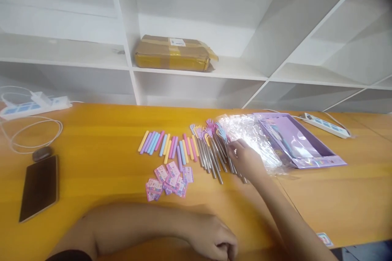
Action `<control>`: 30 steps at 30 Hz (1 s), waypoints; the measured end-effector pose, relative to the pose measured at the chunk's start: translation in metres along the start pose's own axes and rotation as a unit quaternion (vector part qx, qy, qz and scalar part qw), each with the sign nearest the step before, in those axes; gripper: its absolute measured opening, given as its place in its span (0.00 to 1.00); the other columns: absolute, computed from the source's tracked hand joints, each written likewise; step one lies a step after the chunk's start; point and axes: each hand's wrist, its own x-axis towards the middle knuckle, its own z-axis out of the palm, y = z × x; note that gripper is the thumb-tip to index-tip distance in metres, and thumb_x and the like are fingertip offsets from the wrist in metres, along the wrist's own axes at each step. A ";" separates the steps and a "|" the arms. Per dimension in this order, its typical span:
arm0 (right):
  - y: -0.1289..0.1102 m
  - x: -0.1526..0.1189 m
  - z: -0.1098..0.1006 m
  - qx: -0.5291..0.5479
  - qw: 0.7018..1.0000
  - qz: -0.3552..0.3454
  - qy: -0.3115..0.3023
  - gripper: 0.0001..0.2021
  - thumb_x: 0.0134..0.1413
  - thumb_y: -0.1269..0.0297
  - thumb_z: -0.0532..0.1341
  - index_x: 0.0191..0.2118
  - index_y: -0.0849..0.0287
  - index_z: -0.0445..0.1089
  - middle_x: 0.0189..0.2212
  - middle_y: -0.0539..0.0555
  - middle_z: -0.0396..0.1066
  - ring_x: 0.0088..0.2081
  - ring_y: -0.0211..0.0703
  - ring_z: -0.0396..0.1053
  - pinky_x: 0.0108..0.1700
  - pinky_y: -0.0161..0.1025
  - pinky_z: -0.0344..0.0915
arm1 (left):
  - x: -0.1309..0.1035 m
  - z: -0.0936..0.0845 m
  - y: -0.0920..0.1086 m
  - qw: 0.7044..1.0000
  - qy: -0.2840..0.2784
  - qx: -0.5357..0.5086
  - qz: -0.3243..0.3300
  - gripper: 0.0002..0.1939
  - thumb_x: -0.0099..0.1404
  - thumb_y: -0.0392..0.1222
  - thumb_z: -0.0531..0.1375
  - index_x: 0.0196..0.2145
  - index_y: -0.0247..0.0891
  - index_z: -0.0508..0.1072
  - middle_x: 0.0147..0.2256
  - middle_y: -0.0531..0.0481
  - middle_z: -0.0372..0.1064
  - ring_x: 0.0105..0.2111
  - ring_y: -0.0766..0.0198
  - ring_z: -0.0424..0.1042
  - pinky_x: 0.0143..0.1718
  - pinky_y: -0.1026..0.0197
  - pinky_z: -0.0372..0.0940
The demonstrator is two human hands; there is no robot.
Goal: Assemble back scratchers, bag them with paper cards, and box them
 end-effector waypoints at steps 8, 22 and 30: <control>-0.005 -0.022 0.029 -0.128 0.985 0.119 0.018 0.13 0.74 0.57 0.59 0.44 0.60 0.76 0.41 0.57 0.70 0.30 0.40 0.62 0.33 0.40 0.45 | 0.000 0.001 0.001 0.999 -0.029 0.019 0.000 0.04 0.63 0.38 0.57 0.37 0.42 0.71 0.40 0.48 0.78 0.42 0.55 0.79 0.51 0.57 0.73; -0.010 -0.024 0.025 -0.029 0.982 0.136 0.127 0.19 0.75 0.49 0.53 0.38 0.57 0.71 0.39 0.57 0.73 0.33 0.44 0.66 0.35 0.40 0.52 | 0.007 0.002 0.006 0.999 -0.022 0.032 -0.036 0.02 0.63 0.37 0.61 0.35 0.42 0.73 0.36 0.52 0.77 0.40 0.57 0.79 0.47 0.59 0.74; -0.001 -0.026 0.016 0.076 0.958 0.204 0.187 0.30 0.70 0.33 0.48 0.38 0.56 0.69 0.31 0.59 0.74 0.32 0.51 0.71 0.36 0.44 0.59 | -0.096 -0.149 0.113 0.927 0.294 0.203 -0.110 0.10 0.73 0.34 0.55 0.44 0.41 0.76 0.45 0.46 0.77 0.47 0.57 0.75 0.55 0.55 0.69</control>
